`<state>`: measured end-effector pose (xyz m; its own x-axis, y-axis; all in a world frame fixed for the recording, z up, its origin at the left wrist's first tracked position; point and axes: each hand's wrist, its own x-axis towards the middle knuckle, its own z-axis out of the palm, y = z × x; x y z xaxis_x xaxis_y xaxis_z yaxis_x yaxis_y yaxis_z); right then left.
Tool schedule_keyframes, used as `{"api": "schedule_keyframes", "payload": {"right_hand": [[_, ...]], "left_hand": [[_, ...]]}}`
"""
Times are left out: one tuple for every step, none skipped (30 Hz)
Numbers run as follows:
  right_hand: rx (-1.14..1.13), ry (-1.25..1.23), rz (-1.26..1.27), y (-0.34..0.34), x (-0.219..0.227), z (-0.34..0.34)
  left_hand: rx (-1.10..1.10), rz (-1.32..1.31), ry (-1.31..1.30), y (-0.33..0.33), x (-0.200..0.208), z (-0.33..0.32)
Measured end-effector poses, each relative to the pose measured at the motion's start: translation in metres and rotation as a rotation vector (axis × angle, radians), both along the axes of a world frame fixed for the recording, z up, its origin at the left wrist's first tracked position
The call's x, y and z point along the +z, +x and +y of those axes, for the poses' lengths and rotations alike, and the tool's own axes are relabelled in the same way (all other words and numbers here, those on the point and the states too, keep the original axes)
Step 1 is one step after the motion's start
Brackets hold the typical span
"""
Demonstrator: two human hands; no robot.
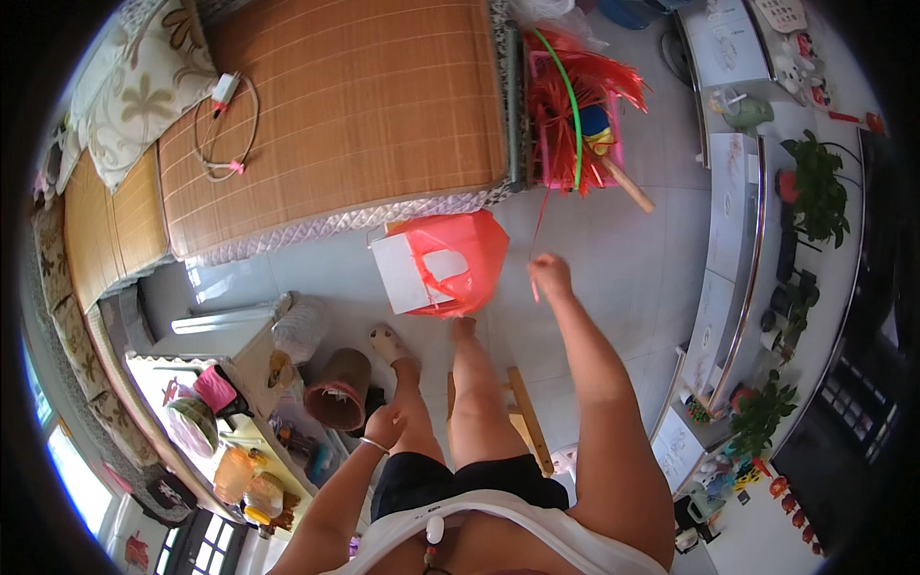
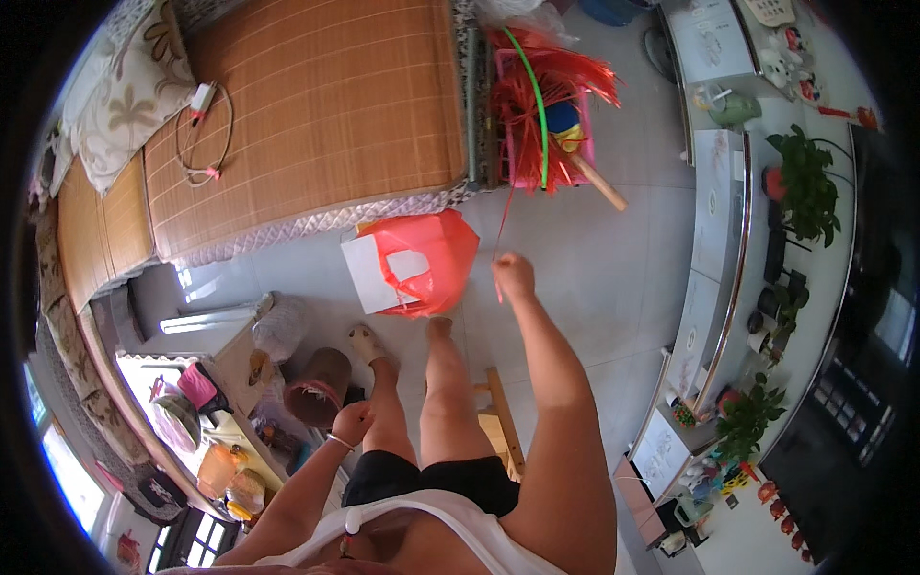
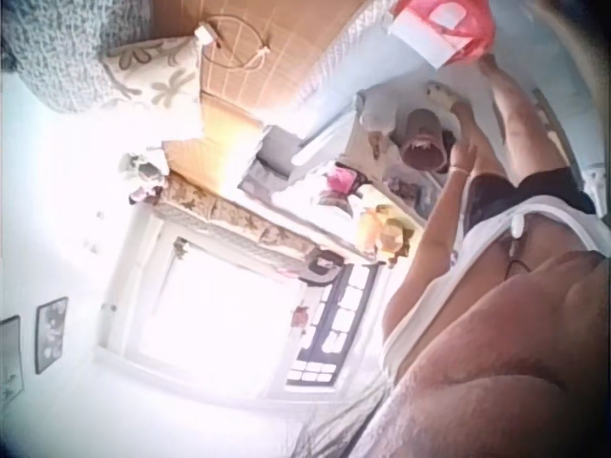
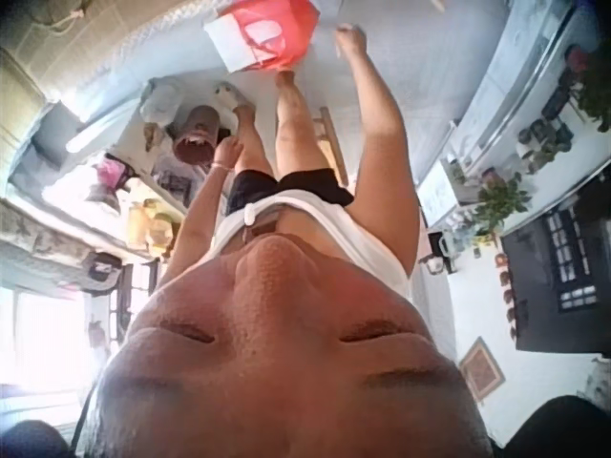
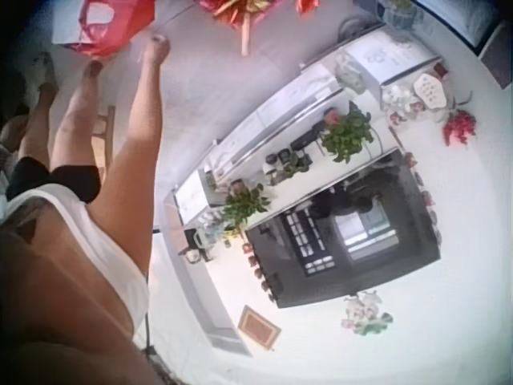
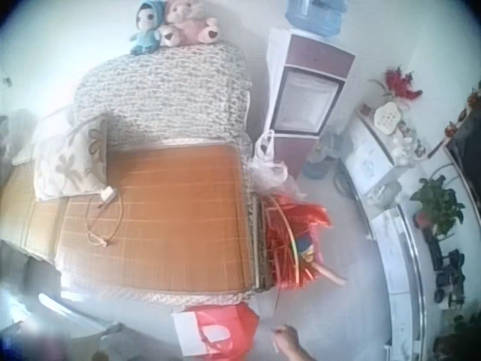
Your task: The person sits on the floor and folds a yellow sheet of paper into a smaller rectangular shape using their hands. They repeatedly fold the paper in half and press the creases to ensure a neat finish.
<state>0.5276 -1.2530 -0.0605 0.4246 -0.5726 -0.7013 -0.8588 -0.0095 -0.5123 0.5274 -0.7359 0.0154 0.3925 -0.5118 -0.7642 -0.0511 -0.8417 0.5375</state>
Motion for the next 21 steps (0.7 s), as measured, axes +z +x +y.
{"api": "schedule_keyframes", "payload": {"right_hand": [[-0.086,0.195,-0.080,-0.015,0.009,0.029],[-0.117,0.333,-0.065,-0.014,0.034,0.062],[-0.149,0.529,-0.099,-0.017,0.058,0.091],[-0.109,0.523,-0.084,-0.021,0.081,0.127],[0.055,0.490,-0.123,-0.028,0.102,0.162],[0.188,0.315,-0.331,-0.042,0.106,0.203],[0.361,0.357,-0.215,-0.038,0.130,0.228],[0.416,0.666,-0.019,-0.032,0.153,0.250],[0.458,0.700,-0.153,-0.049,0.152,0.285],[0.535,0.659,-0.285,-0.062,0.154,0.316],[0.669,0.687,-0.295,-0.065,0.162,0.334],[0.809,0.719,-0.301,-0.066,0.171,0.350],[0.934,0.766,-0.196,-0.059,0.184,0.360],[0.969,0.764,-0.198,-0.065,0.187,0.373],[0.967,0.762,-0.204,-0.070,0.189,0.382],[0.971,0.754,-0.210,-0.075,0.189,0.386],[0.933,0.759,-0.255,-0.078,0.187,0.389],[0.921,0.732,-0.058,-0.056,0.210,0.389],[0.855,0.699,-0.121,-0.068,0.198,0.390],[0.788,0.667,-0.181,-0.078,0.186,0.389],[0.807,0.605,-0.147,-0.075,0.182,0.383]], "left_hand": [[0.005,0.007,0.009,0.000,0.004,0.000],[0.022,0.009,0.024,0.002,0.011,-0.005],[0.036,0.015,0.038,0.001,0.017,-0.002],[0.172,0.092,-0.016,-0.006,0.005,0.013],[0.306,0.173,-0.066,-0.021,-0.022,0.033],[0.447,0.253,-0.117,-0.035,-0.033,0.049],[0.745,0.485,-0.131,-0.021,-0.004,0.022],[1.043,0.718,-0.136,0.014,0.042,-0.023],[1.188,0.911,-0.119,0.025,0.051,-0.024],[1.328,1.103,-0.119,0.034,0.056,-0.021],[1.325,1.102,-0.203,0.041,0.066,-0.019],[1.327,1.098,-0.286,0.045,0.080,-0.015],[1.328,1.093,-0.357,0.045,0.092,-0.001],[1.398,1.092,-0.375,0.039,0.088,0.020],[1.466,1.088,-0.399,0.031,0.075,0.044],[1.533,1.082,-0.432,0.037,0.080,0.056],[1.618,0.975,-0.333,0.038,0.088,0.069],[1.641,0.939,-0.346,0.039,0.090,0.092],[1.638,0.870,-0.327,0.035,0.088,0.114],[1.636,0.805,-0.306,0.028,0.084,0.138],[1.603,0.716,-0.274,0.020,0.081,0.161]]}}
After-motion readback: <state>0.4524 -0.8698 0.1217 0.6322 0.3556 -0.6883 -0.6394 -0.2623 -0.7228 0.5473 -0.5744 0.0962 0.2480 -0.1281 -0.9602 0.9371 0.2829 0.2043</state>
